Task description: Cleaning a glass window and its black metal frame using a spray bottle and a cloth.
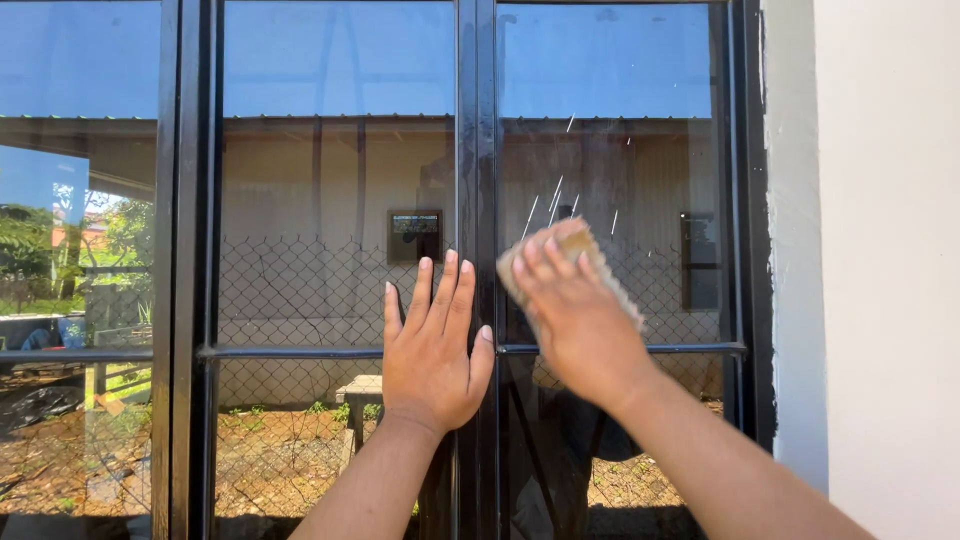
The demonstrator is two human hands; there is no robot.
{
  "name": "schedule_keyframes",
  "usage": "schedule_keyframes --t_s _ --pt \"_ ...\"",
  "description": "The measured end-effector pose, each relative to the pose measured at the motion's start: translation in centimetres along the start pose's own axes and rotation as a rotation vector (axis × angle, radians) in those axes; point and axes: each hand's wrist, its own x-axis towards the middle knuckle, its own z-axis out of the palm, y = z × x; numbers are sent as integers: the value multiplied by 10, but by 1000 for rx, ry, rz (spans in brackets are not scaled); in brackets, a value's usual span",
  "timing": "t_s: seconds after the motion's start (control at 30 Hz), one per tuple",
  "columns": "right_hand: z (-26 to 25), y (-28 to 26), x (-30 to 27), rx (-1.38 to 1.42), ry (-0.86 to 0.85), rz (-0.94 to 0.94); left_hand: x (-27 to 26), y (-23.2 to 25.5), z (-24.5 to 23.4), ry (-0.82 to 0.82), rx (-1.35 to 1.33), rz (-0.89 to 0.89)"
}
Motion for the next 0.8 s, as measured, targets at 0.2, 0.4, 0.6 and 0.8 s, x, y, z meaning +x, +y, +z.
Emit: schedule_keyframes --t_s 0.2,0.4,0.6,0.8 --pt "-2 -26 -28 41 -110 -2 1 -1 0 -33 8 -5" --pt "-12 3 -37 -6 -229 -121 2 -1 1 -49 31 -9" --pt "-27 64 -82 -128 -133 108 2 1 -2 -80 46 -31" --pt "-36 71 -99 -133 -76 320 6 0 -5 -103 79 -39"
